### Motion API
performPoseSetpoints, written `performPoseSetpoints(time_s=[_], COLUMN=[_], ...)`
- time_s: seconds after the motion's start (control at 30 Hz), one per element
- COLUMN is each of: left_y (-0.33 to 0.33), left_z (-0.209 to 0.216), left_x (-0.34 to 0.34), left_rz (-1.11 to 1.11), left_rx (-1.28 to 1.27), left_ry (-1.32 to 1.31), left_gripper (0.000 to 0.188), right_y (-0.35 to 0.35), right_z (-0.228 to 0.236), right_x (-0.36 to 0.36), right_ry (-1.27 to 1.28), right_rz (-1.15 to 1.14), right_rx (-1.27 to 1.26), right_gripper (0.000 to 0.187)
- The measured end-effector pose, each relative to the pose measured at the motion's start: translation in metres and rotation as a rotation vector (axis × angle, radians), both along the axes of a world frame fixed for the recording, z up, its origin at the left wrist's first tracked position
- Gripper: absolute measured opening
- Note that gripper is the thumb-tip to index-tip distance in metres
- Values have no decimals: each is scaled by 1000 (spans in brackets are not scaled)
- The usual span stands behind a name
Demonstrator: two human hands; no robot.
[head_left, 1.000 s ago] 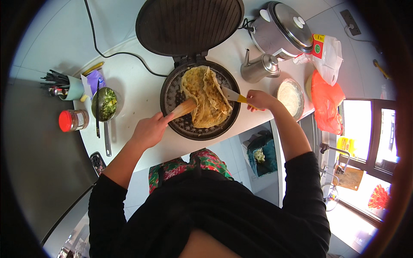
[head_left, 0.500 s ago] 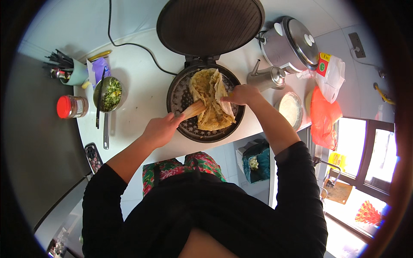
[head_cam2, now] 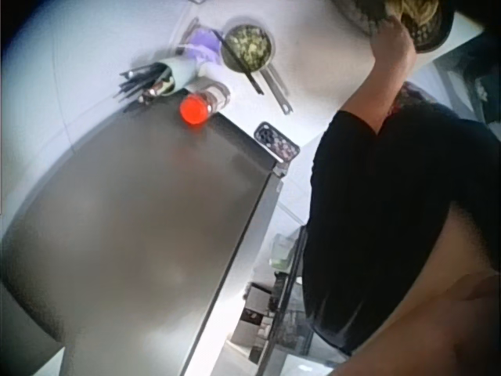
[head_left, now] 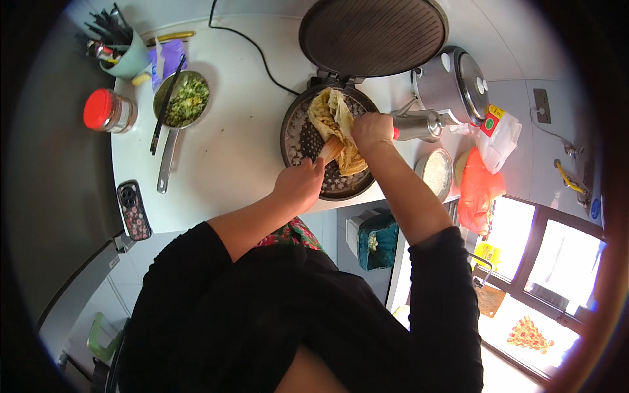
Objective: The person folds a cooked crepe in an electric griddle using a wooden spatula and a metal scraper, then transfers it to a metal plate. They move the plate to a dining table and return to the kitchen.
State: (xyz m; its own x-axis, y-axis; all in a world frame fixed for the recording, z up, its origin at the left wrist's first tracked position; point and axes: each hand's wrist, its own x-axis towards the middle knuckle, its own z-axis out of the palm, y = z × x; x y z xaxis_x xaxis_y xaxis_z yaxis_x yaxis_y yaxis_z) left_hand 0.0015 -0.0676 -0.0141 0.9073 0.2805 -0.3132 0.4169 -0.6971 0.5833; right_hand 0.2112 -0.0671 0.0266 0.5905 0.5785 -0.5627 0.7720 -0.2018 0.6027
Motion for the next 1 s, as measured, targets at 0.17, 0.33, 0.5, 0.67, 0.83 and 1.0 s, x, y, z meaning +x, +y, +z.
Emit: performPoseSetpoints(time_s=[0.17,0.33,0.5,0.67,0.83,1.0], left_y=[9,18,26,28,25,20], left_z=[-3,4,19,20,7,-5], left_x=[-3,-11,-35,-30,-19,-15], left_rz=[-2,-14,-85,-57,10,-2], left_rx=[-10,-41,-48,-31,35,49], left_ry=[-73,-73,-60,-126,-234,-232], left_gripper=[50,46,49,49,38,37], right_y=[5,15,8,8,8,-18], right_z=[-20,-22,-21,-24,-11,5], right_x=[-34,-41,-35,-38,-51,-56], right_ry=[-84,-148,-177,-153,-63,165], right_rz=[-9,-56,-47,-36,-147,-260], right_rx=[-48,-104,-64,-54,-66,63], right_gripper=[21,22,24,23,25,31])
